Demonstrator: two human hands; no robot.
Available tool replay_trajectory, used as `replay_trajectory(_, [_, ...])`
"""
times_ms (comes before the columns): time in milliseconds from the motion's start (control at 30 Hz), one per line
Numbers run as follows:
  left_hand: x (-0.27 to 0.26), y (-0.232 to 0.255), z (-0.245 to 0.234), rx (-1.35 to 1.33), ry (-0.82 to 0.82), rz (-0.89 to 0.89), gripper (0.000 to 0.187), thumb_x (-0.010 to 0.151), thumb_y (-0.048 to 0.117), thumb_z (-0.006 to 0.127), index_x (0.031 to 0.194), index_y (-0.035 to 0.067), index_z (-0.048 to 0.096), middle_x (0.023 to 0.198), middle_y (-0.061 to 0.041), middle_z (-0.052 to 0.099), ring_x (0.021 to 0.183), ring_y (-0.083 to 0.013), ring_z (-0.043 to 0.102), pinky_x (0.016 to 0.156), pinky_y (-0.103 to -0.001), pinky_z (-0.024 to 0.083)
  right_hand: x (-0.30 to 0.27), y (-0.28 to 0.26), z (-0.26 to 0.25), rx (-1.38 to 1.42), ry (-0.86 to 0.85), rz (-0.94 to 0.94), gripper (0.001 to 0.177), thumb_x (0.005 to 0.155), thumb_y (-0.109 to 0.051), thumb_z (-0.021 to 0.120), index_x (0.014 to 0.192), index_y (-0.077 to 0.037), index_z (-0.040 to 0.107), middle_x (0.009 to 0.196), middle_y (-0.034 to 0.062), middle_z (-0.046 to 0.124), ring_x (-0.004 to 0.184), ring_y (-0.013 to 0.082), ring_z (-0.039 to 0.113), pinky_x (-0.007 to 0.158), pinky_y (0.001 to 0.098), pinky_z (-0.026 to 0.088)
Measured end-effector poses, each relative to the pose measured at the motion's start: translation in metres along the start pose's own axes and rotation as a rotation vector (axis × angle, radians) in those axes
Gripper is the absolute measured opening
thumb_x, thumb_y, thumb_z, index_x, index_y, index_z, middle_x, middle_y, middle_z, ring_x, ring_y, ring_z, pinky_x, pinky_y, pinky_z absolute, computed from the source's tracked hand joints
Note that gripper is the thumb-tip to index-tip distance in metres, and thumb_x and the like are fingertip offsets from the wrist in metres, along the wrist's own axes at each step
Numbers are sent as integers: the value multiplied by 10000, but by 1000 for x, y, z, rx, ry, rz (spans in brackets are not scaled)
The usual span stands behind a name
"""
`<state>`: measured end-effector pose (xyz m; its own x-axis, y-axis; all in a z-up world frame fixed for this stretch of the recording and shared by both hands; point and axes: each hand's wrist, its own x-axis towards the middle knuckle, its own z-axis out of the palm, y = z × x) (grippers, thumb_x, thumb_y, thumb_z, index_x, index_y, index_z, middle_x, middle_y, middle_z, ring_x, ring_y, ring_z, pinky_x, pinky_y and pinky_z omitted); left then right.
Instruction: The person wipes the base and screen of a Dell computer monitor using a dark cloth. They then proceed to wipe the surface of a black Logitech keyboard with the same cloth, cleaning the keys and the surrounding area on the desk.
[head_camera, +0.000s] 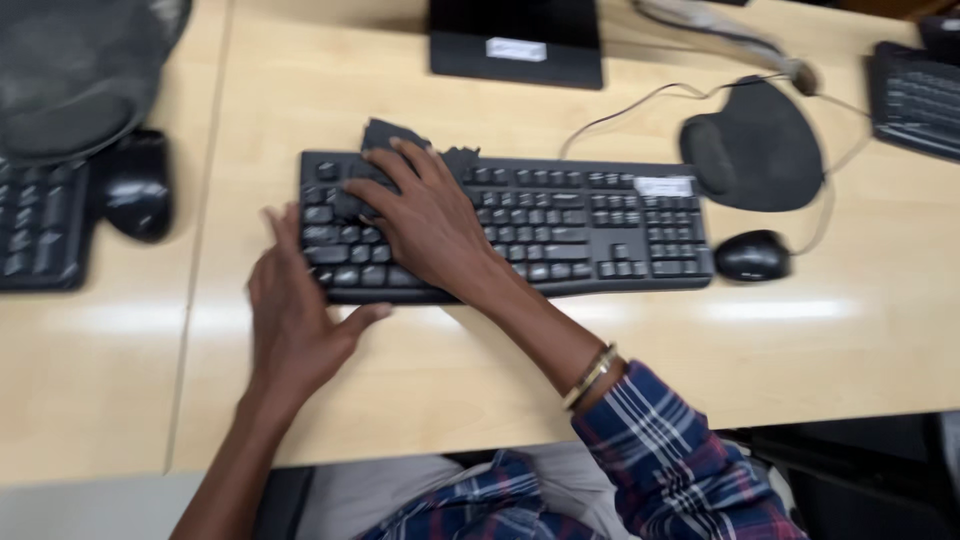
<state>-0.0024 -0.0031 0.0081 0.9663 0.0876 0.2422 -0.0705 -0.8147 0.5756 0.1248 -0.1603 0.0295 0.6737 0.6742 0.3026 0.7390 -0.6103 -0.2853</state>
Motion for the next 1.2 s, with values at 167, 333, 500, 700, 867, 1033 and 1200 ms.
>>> replay_trajectory(167, [-1, -1, 1, 14, -21, 4, 1432, 707, 503, 851, 1568, -57, -147, 1662, -320, 230, 1478, -440, 324, 1197, -571, 207, -75, 74, -63, -104, 80, 223, 414, 816, -63, 744, 1223, -124, 705, 1366, 144, 595, 1343, 400, 493, 1127, 498, 420])
replay_trajectory(333, [-2, -5, 6, 45, -31, 2, 1414, 722, 505, 834, 1573, -48, -151, 1667, -318, 219, 1456, -428, 349, 1191, -572, 211, -141, 151, -118, -271, 203, 415, 400, 877, -25, 718, 1273, -79, 699, 1413, 201, 589, 1349, 442, 492, 1116, 507, 417])
replay_trajectory(500, [-3, -8, 8, 42, -16, 12, 1399, 721, 529, 818, 1575, -68, -116, 1673, -307, 215, 1424, -413, 378, 1197, -576, 210, -151, 157, -122, -241, 239, 706, 390, 924, -39, 690, 1313, -47, 667, 1425, 247, 552, 1262, 452, 522, 1002, 493, 457])
replay_trajectory(700, [-3, -10, 9, 45, -16, 12, 1394, 736, 597, 788, 1576, -79, -96, 1677, -297, 213, 1414, -410, 383, 1188, -579, 219, -138, 115, -106, -150, 218, 363, 357, 877, -9, 710, 1231, -21, 664, 1258, 203, 657, 1216, 408, 571, 1034, 476, 458])
replay_trajectory(867, [-6, -10, 10, 51, 16, 56, 1378, 745, 579, 785, 1601, -60, -85, 1682, -303, 223, 1478, -429, 345, 1199, -567, 222, -139, 114, -126, -41, 258, 424, 434, 859, 49, 697, 1283, -29, 653, 1257, 174, 672, 1194, 388, 593, 1033, 460, 471])
replay_trajectory(1033, [-3, -10, 9, 35, 6, 58, 1375, 758, 590, 795, 1597, -49, -86, 1669, -312, 233, 1457, -420, 359, 1200, -576, 212, -143, 90, -117, -23, 204, 281, 781, 591, 71, 708, 1362, 28, 589, 1240, 196, 627, 1144, 424, 588, 1006, 462, 478])
replay_trajectory(1200, [-5, -11, 9, 45, 14, 69, 1364, 776, 587, 795, 1605, -37, -91, 1673, -304, 239, 1465, -421, 367, 1202, -576, 216, -174, 69, -121, 74, 72, 272, 586, 630, 83, 707, 1201, -37, 646, 1141, 140, 655, 1099, 381, 607, 962, 463, 500])
